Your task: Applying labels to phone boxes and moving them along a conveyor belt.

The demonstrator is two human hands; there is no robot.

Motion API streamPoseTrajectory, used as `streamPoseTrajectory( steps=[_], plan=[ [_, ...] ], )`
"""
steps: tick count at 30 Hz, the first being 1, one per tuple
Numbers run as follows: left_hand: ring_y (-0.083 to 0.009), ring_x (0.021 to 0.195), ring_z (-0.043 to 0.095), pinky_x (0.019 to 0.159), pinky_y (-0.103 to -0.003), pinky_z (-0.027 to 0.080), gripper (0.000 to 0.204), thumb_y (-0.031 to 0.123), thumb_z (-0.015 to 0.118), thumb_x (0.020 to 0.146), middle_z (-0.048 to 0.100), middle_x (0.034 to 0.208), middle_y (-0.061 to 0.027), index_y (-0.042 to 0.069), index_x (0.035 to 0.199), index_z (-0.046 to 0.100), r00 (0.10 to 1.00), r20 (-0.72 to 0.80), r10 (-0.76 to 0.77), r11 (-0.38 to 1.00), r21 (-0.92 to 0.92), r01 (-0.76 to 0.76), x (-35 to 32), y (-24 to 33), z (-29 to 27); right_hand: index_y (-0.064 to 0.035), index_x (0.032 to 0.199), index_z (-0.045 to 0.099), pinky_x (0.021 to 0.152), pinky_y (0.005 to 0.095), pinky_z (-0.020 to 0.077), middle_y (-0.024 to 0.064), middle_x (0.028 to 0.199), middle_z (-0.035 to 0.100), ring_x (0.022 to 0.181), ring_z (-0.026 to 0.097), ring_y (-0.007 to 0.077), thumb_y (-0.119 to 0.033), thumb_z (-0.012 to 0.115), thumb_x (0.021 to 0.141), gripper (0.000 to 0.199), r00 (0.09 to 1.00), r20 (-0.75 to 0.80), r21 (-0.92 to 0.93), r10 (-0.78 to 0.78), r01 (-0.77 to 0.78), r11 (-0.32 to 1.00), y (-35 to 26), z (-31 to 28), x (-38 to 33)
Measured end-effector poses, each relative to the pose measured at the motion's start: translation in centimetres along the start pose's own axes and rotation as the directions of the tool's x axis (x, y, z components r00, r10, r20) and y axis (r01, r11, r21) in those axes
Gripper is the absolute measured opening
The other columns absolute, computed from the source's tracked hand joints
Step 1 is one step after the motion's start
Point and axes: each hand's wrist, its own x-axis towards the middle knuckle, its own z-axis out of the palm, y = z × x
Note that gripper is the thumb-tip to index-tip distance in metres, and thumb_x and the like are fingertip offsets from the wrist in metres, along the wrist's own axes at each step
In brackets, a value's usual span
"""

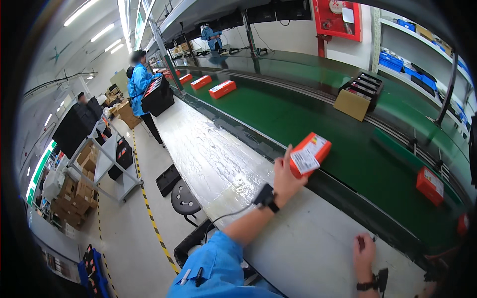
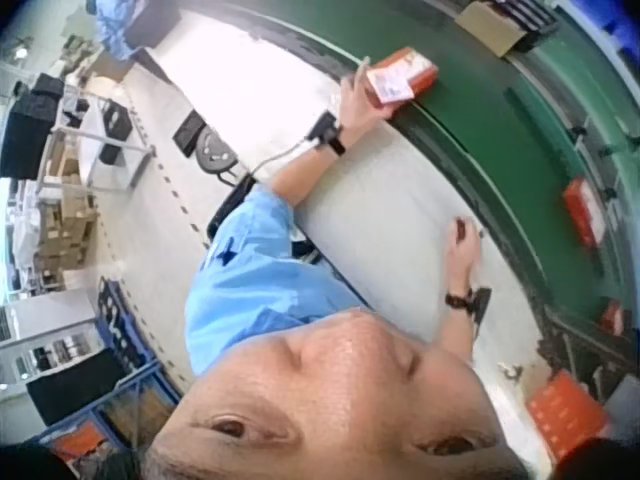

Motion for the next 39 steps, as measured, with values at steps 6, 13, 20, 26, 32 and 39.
streamPoseTrajectory(
  steps=[6,13,20,26,32,39],
  plan=[
    [-0.0433,0.119,0.044,0.094,-0.046,0.046,0.104,0.026,0.084,0.064,0.04,0.129,-0.0275,0.01,0.148,0.025,0.953,0.301,-0.038,0.999,0.046,0.025,-15.4,12.6,-1.8,-0.0062,0.099,0.054,0.059,0.0245,0.0442,-0.0012,0.085,0.054,0.07,0.051,0.0066,-0.017,0.057,0.095,0.012,0.972,0.156,0.561,0.175,-0.233,0.794,-3.6,-1.7,-1.1],
    [-0.0333,0.125,0.043,0.103,-0.046,0.037,0.102,0.019,0.08,0.071,0.038,0.136,-0.0212,0.001,0.149,0.016,0.868,0.496,-0.005,0.903,-0.37,0.217,-27.8,18.7,-4.8,-0.0004,0.089,0.061,0.061,0.0286,0.0461,0.0072,0.073,0.063,0.065,0.056,0.0099,-0.016,0.071,0.083,0.019,0.905,0.369,0.091,0.211,-0.261,0.961,-2.2,-8.5,-2.0],
    [-0.0222,0.114,0.052,0.096,-0.036,0.044,0.078,0.009,0.075,0.079,0.05,0.13,-0.0148,-0.001,0.142,0.03,0.798,0.572,-0.192,0.557,-0.606,0.568,-23.6,22.9,-6.9,0.0026,0.098,0.066,0.067,0.0225,0.0484,0.0034,0.084,0.068,0.074,0.061,0.0074,-0.008,0.07,0.084,0.018,0.906,0.416,0.392,0.075,-0.253,0.885,-8.5,-9.5,-5.0],
    [-0.0083,0.081,0.063,0.075,-0.023,0.052,0.016,0.008,0.071,0.086,0.069,0.089,-0.0056,-0.002,0.097,0.064,0.551,0.808,-0.208,0.428,-0.431,0.794,-21.0,21.6,-7.4,-0.0011,0.096,0.068,0.064,0.0244,0.0475,0.0062,0.081,0.068,0.069,0.061,0.0096,-0.012,0.072,0.081,0.019,0.902,0.431,0.129,-0.018,-0.042,0.991,-9.4,-9.7,-6.2],
    [-0.0087,0.075,0.063,0.062,-0.022,0.052,0.017,0.008,0.07,0.087,0.069,0.09,-0.0083,-0.001,0.099,0.063,0.602,0.744,-0.29,0.438,-0.456,0.775,-21.7,21.9,-7.2,-0.0018,0.096,0.068,0.065,0.0241,0.0465,0.0047,0.082,0.068,0.073,0.06,0.009,-0.015,0.07,0.084,0.018,0.962,0.273,0.201,-0.015,-0.042,0.979,-8.8,-9.1,-5.8],
    [-0.0104,0.078,0.064,0.061,-0.023,0.053,0.022,0.007,0.07,0.087,0.069,0.093,-0.0099,-0.002,0.105,0.062,0.637,0.715,-0.289,0.45,-0.486,0.749,-21.5,21.4,-7.3,0.0,0.094,0.069,0.062,0.0237,0.0475,0.0032,0.081,0.069,0.067,0.06,0.0086,-0.015,0.07,0.086,0.018,0.955,0.295,0.397,0.023,-0.144,0.907,-7.1,-8.8,-5.4]
  ],
)
